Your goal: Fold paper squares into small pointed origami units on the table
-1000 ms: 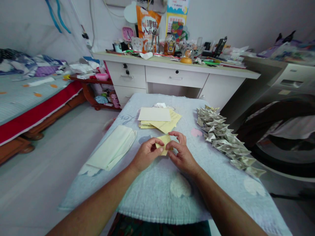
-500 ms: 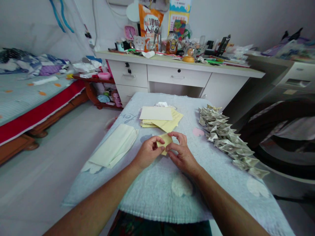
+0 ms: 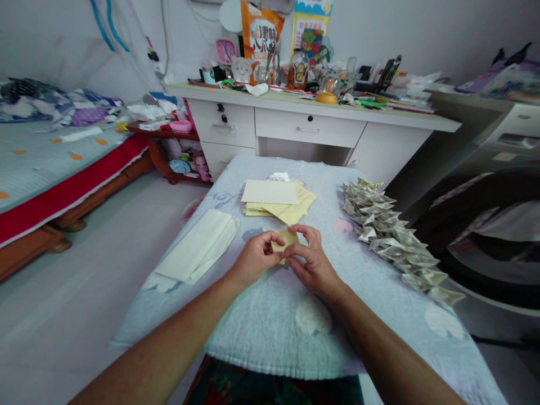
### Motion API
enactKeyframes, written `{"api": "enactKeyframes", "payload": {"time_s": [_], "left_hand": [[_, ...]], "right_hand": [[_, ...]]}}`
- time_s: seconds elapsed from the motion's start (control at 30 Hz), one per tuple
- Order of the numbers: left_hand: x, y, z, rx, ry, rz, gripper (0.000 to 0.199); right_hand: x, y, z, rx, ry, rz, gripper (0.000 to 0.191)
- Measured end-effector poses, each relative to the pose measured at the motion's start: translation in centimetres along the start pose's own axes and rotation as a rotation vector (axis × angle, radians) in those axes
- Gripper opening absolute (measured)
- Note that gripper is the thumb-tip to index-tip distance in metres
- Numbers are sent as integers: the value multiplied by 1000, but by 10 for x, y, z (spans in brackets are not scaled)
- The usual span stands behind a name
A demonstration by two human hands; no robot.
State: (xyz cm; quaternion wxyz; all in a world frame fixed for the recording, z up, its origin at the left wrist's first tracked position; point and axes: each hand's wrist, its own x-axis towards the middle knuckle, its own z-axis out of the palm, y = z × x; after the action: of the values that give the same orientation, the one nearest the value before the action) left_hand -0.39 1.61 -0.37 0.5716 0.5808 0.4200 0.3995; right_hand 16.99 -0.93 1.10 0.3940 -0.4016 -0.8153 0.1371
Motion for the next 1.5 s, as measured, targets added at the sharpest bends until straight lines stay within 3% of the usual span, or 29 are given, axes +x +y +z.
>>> {"api": "enactKeyframes", "payload": {"time_s": [0.2,0.33,0.5,0.6,0.7,0.83,0.97,1.17,1.3,1.4,1.5], "left_hand": [[2,-2,0,101,11,85,13],[0,-1,-1,28,-58,100,16],[-7,8,-3,-166,-173,87,34],[-8,9,-2,-156,-160,83,38],[-6,6,1,-183,-106,67,33],[-4,3,3,-233,-121,58,32],[-4,3,0,-130,-97,84,29],[-8,7,-6,379,50,445,49],[-10,8,-5,590,43,593,32],[-9,8,-6,566,50,623,22],[-7,9,-7,491,94,559,12]], "right_hand": [[0,1,1,18,2,4,17],[-1,1,2,8,30,48,14],[-1,4,4,34,99,110,48],[-1,7,4,85,136,144,62],[-2,10,7,254,163,272,69],[-2,12,11,724,62,479,56],[0,13,10,964,36,591,52],[2,11,3,1072,76,724,54],[2,9,3,1159,2,765,55],[1,11,3,1062,-46,761,45],[1,12,-1,771,54,662,36]]}}
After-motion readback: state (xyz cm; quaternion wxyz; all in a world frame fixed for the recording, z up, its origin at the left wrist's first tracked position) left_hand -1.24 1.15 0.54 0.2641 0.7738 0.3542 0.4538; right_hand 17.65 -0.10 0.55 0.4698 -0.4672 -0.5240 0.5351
